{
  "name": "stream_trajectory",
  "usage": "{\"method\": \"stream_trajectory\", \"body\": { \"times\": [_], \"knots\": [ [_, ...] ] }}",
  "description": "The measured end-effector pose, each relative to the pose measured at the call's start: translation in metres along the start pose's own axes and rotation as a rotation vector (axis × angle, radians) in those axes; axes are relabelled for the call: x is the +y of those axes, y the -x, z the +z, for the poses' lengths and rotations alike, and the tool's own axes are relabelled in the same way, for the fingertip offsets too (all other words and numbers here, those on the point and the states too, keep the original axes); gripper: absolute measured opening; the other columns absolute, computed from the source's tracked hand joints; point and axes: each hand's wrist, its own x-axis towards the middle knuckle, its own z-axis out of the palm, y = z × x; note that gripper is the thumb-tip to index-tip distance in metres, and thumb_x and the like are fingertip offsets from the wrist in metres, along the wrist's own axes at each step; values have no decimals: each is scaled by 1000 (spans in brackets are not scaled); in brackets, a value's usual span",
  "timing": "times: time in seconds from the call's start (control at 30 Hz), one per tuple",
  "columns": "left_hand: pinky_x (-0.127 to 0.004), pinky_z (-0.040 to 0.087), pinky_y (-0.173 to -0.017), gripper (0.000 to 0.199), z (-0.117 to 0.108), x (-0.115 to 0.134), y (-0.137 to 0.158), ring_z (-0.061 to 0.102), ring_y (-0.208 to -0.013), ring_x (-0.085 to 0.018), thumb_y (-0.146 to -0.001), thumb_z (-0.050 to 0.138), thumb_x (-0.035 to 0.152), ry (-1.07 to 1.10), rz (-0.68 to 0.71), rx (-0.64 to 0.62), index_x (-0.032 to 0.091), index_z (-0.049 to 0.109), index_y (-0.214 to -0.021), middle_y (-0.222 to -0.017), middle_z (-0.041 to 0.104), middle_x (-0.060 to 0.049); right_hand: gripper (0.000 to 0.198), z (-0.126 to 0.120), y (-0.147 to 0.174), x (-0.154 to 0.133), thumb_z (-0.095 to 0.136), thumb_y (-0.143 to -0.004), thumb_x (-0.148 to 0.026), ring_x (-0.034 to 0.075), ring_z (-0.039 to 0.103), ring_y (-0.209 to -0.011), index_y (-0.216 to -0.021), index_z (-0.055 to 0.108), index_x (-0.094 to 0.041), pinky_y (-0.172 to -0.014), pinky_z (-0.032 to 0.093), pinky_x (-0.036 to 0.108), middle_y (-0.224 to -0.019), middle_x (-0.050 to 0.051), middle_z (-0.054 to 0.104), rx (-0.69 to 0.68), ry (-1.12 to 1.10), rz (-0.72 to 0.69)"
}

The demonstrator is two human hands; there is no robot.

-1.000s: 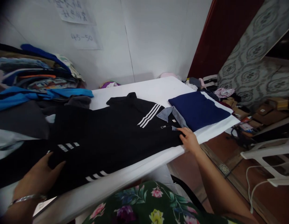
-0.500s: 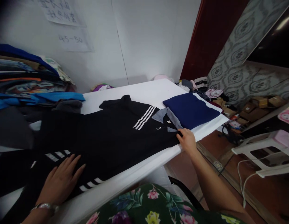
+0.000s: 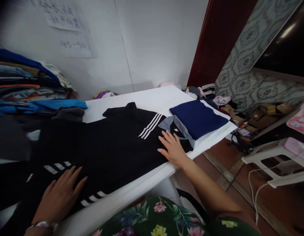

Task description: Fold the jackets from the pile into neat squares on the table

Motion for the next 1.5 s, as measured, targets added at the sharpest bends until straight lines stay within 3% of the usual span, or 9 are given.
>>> {"method": "stream_trajectory", "body": {
  "times": [0.13,0.37,0.53,0.7,0.83,1.03,1.13,1.27,1.5],
  "knots": [
    [-50,28,-109,61,3,1,2,36,-136,-29,-82,29,43,-113,-6,35,16,54,-131,-144,46,-12,58,27,3,6,37,-94,-52,27,23,-141,-143,40,-21,-111,23,54,-152,9,31,-178,91,43],
    [-48,31,-109,53,-2,5,4,38,-135,-26,-87,38,41,-109,-47,57,17,53,-132,-144,46,-11,58,37,7,13,38,-93,-55,28,24,-141,-140,44,-22,-111,23,56,-151,9,33,-127,98,48],
    [-50,30,-110,52,-19,24,-9,36,-136,-27,-90,40,46,-56,18,148,18,52,-132,-145,44,-11,55,25,-17,-29,36,-95,-50,26,18,-143,-143,40,-23,-114,18,54,-154,8,25,-6,30,-106],
    [-54,23,-113,56,-23,41,-35,31,-139,-28,-90,41,52,-83,81,82,19,50,-134,-147,40,-11,60,32,-49,-76,40,-93,-51,25,15,-144,-147,32,-25,-115,16,51,-156,7,20,-174,-92,-325],
    [-54,20,-114,63,-12,30,-43,28,-140,-28,-88,43,56,-54,17,-49,19,44,-139,-149,38,-11,63,56,-56,-74,40,-92,-56,27,18,-143,-146,33,-25,-114,17,54,-154,7,25,-345,-119,-334],
    [-48,23,-114,61,-16,21,-49,29,-140,-25,-90,37,57,87,-44,-116,20,44,-139,-149,38,-10,62,77,-50,-58,38,-93,-56,26,20,-143,-147,29,-28,-115,17,54,-154,4,24,-312,-131,-333],
    [-45,28,-112,59,-34,25,-74,31,-139,-25,-90,39,54,71,-77,-40,18,48,-136,-149,39,-12,61,81,-49,-56,39,-92,-56,27,20,-142,-147,29,-30,-114,18,55,-154,4,24,-299,-122,-347],
    [-51,18,-115,51,-54,14,-126,24,-142,-26,-90,41,47,-102,-20,107,21,50,-134,-151,35,-10,62,82,-51,-55,36,-92,-58,26,18,-143,-147,28,-30,-115,16,55,-155,2,21,-338,-113,-331],
    [-54,9,-114,52,-39,-41,-167,22,-142,-27,-91,36,41,-267,-233,92,16,48,-136,-151,35,-14,65,70,-52,-60,36,-90,-61,25,13,-144,-147,29,-31,-117,9,53,-155,1,18,-423,-173,-276]
  ]
}}
